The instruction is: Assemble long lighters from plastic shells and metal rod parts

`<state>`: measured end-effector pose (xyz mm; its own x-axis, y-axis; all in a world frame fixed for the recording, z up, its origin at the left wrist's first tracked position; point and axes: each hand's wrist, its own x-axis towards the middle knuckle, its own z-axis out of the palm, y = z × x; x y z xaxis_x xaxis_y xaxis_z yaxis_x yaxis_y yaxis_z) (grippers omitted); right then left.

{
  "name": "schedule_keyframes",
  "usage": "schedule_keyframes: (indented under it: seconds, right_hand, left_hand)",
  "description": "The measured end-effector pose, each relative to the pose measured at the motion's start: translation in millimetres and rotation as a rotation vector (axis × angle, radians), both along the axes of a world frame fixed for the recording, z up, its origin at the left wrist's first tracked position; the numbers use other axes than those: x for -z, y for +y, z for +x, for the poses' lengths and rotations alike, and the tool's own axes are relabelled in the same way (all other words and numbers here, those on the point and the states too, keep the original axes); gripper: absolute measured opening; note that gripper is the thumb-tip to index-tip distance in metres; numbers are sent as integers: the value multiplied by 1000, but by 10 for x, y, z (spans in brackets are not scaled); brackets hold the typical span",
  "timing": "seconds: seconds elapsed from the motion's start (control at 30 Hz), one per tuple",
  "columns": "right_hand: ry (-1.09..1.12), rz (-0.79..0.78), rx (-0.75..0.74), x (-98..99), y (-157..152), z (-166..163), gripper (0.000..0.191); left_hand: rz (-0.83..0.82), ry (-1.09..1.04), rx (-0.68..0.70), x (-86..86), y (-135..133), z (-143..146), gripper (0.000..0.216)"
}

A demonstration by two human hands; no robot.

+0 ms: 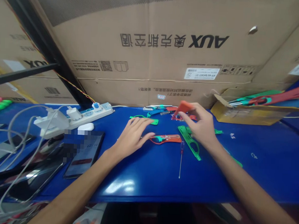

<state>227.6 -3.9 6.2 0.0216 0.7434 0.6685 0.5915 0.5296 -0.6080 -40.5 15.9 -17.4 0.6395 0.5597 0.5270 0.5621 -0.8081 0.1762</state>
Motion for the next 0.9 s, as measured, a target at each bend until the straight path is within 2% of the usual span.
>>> schedule_keyframes:
  seconds: [0.07,0.13,0.2,0.3,0.37,0.43,0.53,0.6,0.73,0.9]
  right_hand:
    - [268,-115,-66,-42,-113,-145,23]
    - [424,-231,-158,-11,-165,-264,25]
    - [495,-326,-228,64,-161,-328,27]
    - [482,-416,-279,159,-106,-293,33]
    - [383,-383,-296,167,-75,-190,46]
    - [160,-300,-317,139,-57,-53,57]
    - [-306,-247,-334,98,-47,127,39]
    - [-495,-268,-344,103,-44,183,31]
    - [-674,-305,-362,160,-42,166,29]
    - [-714,-290,-371,198,-44,143,31]
  left_hand:
    - [17,-32,29,15,-14,11,50]
    - [46,-51,47,44,-10,13,55]
    - [93,-63,53,80,17,-2,47]
    - [129,-55,71,118,83,-47,33]
    - [110,-41,99,119,123,-82,32]
    - [101,3,124,104,146,-109,33]
    - [147,172,99,75,143,-121,33]
    - [180,266,60,62,129,-112,36]
    - [140,301,25,58,114,-104,37]
    - [21,261,25,99,148,-145,32]
